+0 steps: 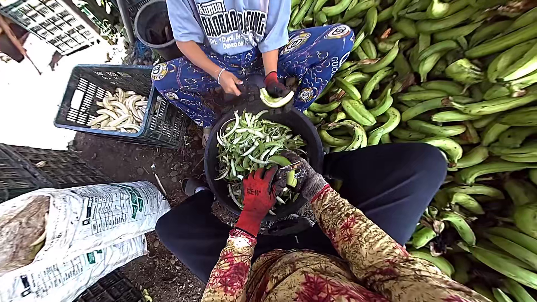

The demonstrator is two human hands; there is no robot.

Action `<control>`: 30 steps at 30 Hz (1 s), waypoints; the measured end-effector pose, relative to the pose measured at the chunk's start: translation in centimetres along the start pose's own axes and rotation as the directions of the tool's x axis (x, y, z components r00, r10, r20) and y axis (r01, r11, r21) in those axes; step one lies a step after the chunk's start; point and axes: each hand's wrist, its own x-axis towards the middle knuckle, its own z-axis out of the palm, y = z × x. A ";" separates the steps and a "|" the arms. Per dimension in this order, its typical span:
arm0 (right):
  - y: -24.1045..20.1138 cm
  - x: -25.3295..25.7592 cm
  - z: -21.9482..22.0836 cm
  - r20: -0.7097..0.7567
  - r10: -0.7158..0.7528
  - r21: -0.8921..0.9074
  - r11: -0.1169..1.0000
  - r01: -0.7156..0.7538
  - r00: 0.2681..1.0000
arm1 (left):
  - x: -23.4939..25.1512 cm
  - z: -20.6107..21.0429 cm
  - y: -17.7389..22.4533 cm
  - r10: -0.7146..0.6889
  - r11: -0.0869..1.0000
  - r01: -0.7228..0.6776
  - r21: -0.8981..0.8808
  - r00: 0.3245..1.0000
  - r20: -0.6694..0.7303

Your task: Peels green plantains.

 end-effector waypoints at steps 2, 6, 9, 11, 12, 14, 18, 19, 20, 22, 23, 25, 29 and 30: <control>0.5 0.4 0.4 -0.015 -0.065 -0.036 0.997 0.065 0.998 | 0.7 -0.1 0.2 -0.081 0.997 0.081 0.008 0.997 -0.003; 0.7 0.2 2.4 -0.161 -0.189 -0.179 0.971 0.159 0.969 | 2.4 -0.5 0.3 -0.319 0.946 0.321 -0.034 0.946 0.064; 0.2 -0.3 2.3 -0.134 -0.299 -0.500 0.844 0.196 0.945 | 3.5 -0.4 -0.5 -0.452 0.883 0.461 -0.090 0.886 0.101; 0.0 -0.5 1.9 -0.070 -0.285 -0.486 0.847 0.217 0.956 | 3.8 0.0 -1.9 -0.519 0.837 0.531 -0.130 0.847 0.116; -0.3 -0.7 1.7 -0.054 -0.237 -0.427 0.883 0.192 0.970 | 3.7 0.0 -2.7 -0.540 0.814 0.554 -0.176 0.832 0.126; -0.9 -0.5 1.4 -0.064 -0.109 -0.167 0.981 0.097 0.992 | 3.3 -0.5 -3.2 -0.547 0.765 0.563 -0.313 0.824 0.145; -1.7 0.7 0.2 0.040 -0.063 0.060 0.996 0.061 0.997 | 2.0 -1.1 -3.1 -0.450 0.624 0.473 -0.622 0.868 0.209; -1.8 1.1 0.0 0.058 -0.099 0.104 0.990 0.092 0.993 | 1.5 -1.3 -2.8 -0.395 0.548 0.441 -0.711 0.885 0.245; -1.9 1.4 -0.1 0.075 -0.132 0.147 0.982 0.120 0.988 | 0.8 -1.8 -2.2 -0.327 0.455 0.425 -0.782 0.897 0.297; -2.3 1.4 0.5 0.046 -0.151 0.221 0.966 0.137 0.988 | -0.6 -2.7 -0.6 -0.219 0.304 0.464 -0.832 0.884 0.413; -2.6 1.3 0.7 0.000 -0.138 0.222 0.966 0.135 0.990 | -1.3 -3.0 0.3 -0.197 0.267 0.501 -0.823 0.865 0.462; -2.9 1.0 0.7 -0.030 -0.144 0.140 0.979 0.146 0.989 | -2.7 -3.2 1.8 -0.204 0.219 0.555 -0.803 0.830 0.519; -3.0 0.6 0.9 0.019 -0.154 0.155 0.977 0.149 0.988 | -4.2 -3.1 3.6 -0.240 0.160 0.601 -0.783 0.793 0.560; -3.1 0.7 1.0 0.025 -0.146 0.164 0.977 0.140 0.989 | -4.3 -3.0 3.7 -0.241 0.170 0.600 -0.782 0.795 0.557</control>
